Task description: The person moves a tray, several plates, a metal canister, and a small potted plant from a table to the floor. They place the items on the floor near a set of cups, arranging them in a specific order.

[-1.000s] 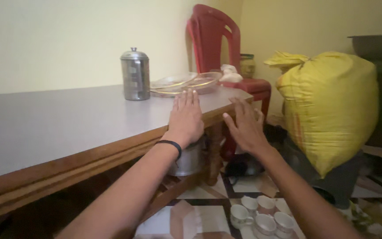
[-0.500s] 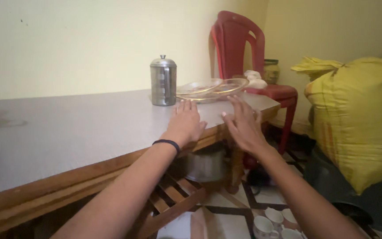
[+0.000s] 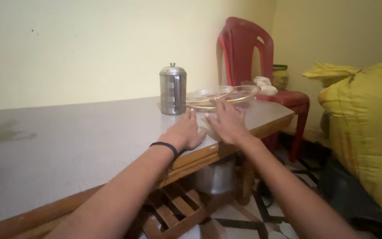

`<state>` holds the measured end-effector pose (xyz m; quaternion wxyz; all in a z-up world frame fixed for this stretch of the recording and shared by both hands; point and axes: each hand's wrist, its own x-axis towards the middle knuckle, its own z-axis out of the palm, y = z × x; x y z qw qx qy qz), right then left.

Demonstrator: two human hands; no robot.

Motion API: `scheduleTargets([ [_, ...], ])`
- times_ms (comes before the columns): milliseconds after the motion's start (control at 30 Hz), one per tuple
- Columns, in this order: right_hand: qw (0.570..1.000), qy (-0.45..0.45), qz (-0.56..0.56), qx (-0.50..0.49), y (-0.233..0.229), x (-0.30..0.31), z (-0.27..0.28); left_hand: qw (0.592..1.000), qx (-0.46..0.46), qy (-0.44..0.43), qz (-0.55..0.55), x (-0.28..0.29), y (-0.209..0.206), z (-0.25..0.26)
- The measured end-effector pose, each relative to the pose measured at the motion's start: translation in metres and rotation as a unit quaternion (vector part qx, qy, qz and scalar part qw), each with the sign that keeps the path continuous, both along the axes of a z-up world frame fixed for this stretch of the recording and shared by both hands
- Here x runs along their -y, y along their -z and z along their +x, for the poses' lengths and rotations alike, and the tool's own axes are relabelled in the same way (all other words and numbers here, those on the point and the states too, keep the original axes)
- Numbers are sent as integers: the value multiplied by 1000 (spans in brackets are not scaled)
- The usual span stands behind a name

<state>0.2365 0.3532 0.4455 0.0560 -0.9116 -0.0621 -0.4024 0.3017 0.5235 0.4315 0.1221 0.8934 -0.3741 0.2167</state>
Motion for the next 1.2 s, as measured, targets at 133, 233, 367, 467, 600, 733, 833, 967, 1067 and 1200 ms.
scheduleTargets([
  [133,997,35,-51,-43,4,-4,16,997,-72,-21,-9,-4,-7,-3],
  [233,991,85,-57,-84,-2,-3,25,1000,-25,-14,-8,-10,-13,-8],
  [367,987,96,-77,-104,-6,-4,32,1000,9,-7,-5,-9,-17,-7],
  [467,987,94,-88,-92,-5,-4,36,999,32,-17,-1,-2,-19,-6],
  [600,986,92,-94,-100,-6,-1,46,995,93,-20,-14,9,-23,-4],
  [733,987,92,-109,-70,-1,9,57,995,87,-36,26,17,-29,4],
  [833,987,89,-121,-49,-1,12,72,993,109,-28,48,23,-34,15],
  [967,987,108,-109,-49,0,15,80,995,79,-29,56,31,-40,26],
  [1067,980,154,-106,-72,-4,16,84,997,64,-17,26,35,-38,39],
  [1200,974,188,-92,-85,-5,17,94,998,46,-33,-11,37,-24,49],
])
